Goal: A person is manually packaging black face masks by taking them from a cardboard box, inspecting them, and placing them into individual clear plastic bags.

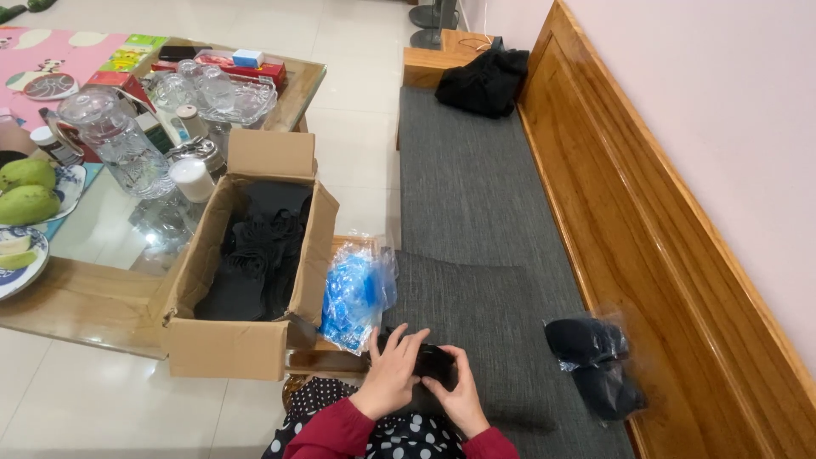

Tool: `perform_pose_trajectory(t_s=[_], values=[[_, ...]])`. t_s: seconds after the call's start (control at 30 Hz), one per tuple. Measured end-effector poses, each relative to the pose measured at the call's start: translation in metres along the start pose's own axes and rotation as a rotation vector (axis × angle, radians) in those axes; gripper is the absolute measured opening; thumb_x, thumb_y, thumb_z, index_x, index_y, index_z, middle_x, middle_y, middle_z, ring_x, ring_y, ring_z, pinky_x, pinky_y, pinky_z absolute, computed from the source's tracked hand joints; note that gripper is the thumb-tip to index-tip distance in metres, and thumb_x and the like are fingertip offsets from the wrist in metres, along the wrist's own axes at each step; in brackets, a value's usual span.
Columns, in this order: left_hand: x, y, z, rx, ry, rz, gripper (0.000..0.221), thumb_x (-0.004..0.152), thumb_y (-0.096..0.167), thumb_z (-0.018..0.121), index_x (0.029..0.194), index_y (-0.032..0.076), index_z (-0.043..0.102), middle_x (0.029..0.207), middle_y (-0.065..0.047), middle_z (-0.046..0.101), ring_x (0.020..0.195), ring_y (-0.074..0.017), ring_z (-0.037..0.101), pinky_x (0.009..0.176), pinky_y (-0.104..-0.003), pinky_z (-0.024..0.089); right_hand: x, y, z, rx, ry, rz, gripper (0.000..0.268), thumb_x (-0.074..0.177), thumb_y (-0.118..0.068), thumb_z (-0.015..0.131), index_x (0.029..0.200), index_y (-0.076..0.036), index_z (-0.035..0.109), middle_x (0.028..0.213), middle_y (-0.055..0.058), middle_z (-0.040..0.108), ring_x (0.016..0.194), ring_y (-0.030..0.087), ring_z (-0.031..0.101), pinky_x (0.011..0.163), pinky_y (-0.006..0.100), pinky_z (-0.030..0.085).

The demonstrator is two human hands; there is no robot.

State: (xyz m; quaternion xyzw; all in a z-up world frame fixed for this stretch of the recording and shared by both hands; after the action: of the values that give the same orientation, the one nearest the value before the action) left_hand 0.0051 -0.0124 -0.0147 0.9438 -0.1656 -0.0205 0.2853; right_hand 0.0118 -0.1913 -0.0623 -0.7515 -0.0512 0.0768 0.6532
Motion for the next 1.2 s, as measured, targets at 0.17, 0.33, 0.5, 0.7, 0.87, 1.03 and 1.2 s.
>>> perform_pose_trajectory(t_s=[0.17, 0.33, 0.5, 0.7, 0.87, 1.03, 1.2], values=[[0.000, 0.008, -0.003, -0.027, -0.008, 0.027, 0.086, 0.076, -0.011, 0.062, 0.153, 0.009, 0.030, 0.135, -0.010, 0.054, 0.137, -0.0325, 0.038, 0.115, -0.074, 0.001, 0.001, 0.021, 0.006, -0.008, -0.021, -0.039, 0.052, 0.088, -0.017, 0.074, 0.134, -0.012, 0.051, 0.127, 0.009, 0.068, 0.120, 0.020, 0.065, 0.108, 0.034, 0.049], [-0.002, 0.004, 0.001, 0.108, 0.173, 0.145, 0.084, 0.071, -0.009, 0.062, 0.150, 0.007, 0.040, 0.110, -0.005, 0.063, 0.112, -0.0236, 0.058, 0.117, -0.062, 0.012, 0.001, 0.027, 0.005, 0.220, -0.006, -0.047, 0.048, 0.089, -0.009, 0.075, 0.131, -0.008, 0.052, 0.120, 0.011, 0.068, 0.116, 0.021, 0.066, 0.104, 0.033, 0.053], [-0.007, -0.009, 0.016, 0.123, 0.127, 0.035, 0.085, 0.077, 0.003, 0.076, 0.152, 0.012, 0.037, 0.147, -0.007, 0.046, 0.145, -0.0323, 0.032, 0.111, -0.074, 0.010, 0.000, 0.020, -0.001, 0.049, -0.013, -0.087, 0.054, 0.082, -0.006, 0.076, 0.131, -0.011, 0.053, 0.135, 0.007, 0.062, 0.123, 0.020, 0.062, 0.109, 0.034, 0.049], [-0.003, 0.009, 0.009, 0.014, 0.131, 0.116, 0.095, 0.068, -0.016, 0.062, 0.154, 0.010, 0.032, 0.119, -0.006, 0.060, 0.124, -0.0253, 0.052, 0.115, -0.071, 0.001, 0.000, 0.028, 0.014, 0.089, -0.015, -0.028, 0.049, 0.089, -0.008, 0.069, 0.133, -0.011, 0.047, 0.130, 0.008, 0.063, 0.124, 0.019, 0.059, 0.112, 0.035, 0.044], [-0.008, 0.011, -0.001, 0.083, 0.246, 0.192, 0.084, 0.075, -0.008, 0.062, 0.154, 0.008, 0.035, 0.116, -0.008, 0.063, 0.119, -0.0252, 0.056, 0.115, -0.068, 0.010, -0.007, -0.001, 0.007, 0.058, -0.024, -0.144, 0.049, 0.087, -0.005, 0.069, 0.132, -0.007, 0.049, 0.130, 0.012, 0.063, 0.124, 0.022, 0.062, 0.111, 0.036, 0.049], [-0.007, -0.002, 0.015, 0.130, 0.103, 0.046, 0.087, 0.078, -0.002, 0.069, 0.155, 0.008, 0.029, 0.144, -0.006, 0.051, 0.141, -0.0308, 0.038, 0.112, -0.075, 0.005, -0.004, -0.003, 0.002, -0.017, -0.018, -0.160, 0.065, 0.080, -0.002, 0.069, 0.140, -0.009, 0.046, 0.143, 0.009, 0.054, 0.133, 0.023, 0.054, 0.116, 0.036, 0.044], [-0.005, 0.001, 0.022, 0.090, 0.199, 0.101, 0.066, 0.072, -0.007, 0.058, 0.135, 0.009, 0.052, 0.114, -0.004, 0.061, 0.115, -0.0251, 0.054, 0.115, -0.071, 0.006, -0.003, 0.018, 0.010, 0.013, 0.010, -0.093, 0.046, 0.084, -0.004, 0.062, 0.129, -0.010, 0.053, 0.126, 0.007, 0.059, 0.123, 0.019, 0.056, 0.112, 0.036, 0.043]])
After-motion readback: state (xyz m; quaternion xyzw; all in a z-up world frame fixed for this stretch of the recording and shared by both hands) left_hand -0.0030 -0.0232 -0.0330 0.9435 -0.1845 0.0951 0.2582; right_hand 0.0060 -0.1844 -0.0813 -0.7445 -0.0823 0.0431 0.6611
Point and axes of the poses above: each hand's wrist, its own x-axis towards the middle knuckle, its own z-axis out of the palm, y = z × x, the point moved 1 cm from there along x, towards the middle knuckle
